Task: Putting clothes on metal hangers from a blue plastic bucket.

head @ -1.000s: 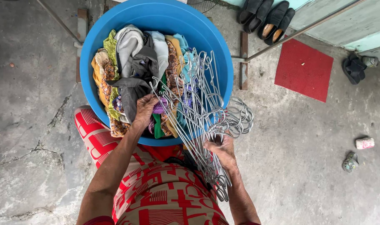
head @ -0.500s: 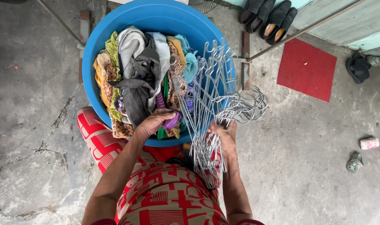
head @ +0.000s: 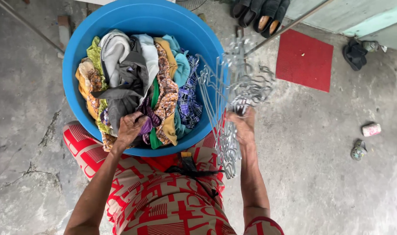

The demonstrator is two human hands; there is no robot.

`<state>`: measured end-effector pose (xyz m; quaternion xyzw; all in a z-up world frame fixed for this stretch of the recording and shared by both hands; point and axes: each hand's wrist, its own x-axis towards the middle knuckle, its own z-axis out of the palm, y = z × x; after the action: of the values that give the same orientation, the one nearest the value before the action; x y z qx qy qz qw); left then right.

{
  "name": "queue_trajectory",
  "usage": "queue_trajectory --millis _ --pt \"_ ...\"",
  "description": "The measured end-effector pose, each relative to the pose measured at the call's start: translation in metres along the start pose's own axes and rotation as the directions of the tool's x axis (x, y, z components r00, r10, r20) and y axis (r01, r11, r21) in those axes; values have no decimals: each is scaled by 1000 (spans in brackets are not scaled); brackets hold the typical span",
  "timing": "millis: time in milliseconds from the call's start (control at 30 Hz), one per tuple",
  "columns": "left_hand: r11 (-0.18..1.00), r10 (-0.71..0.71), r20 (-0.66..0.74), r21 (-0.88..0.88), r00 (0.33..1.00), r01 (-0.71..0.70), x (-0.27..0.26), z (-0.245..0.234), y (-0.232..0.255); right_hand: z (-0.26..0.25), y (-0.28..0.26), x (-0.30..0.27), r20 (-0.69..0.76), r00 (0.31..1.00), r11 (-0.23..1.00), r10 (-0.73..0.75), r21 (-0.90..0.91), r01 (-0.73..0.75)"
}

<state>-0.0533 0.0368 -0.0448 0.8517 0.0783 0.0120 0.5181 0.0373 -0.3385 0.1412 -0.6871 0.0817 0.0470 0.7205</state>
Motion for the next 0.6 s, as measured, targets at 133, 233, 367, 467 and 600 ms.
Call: queue_trajectory --millis 133,233,367,467,600 --pt "999 -7 27 -37 1000 8 1 22 2 20 23 21 157 986 977 -54 -195 85" --pt "993 -113 85 20 990 112 -1 21 26 50 26 37 141 986 929 93 -369 -34" --pt "992 -114 62 61 992 110 -8 20 50 43 82 80 229 867 894 443 -41 -446" --pt "999 -34 20 -10 999 35 -13 24 40 14 130 103 230 866 838 444 237 -492" --pt "998 48 -50 -38 998 -50 -17 16 83 -12 108 87 279 844 802 458 281 -527"
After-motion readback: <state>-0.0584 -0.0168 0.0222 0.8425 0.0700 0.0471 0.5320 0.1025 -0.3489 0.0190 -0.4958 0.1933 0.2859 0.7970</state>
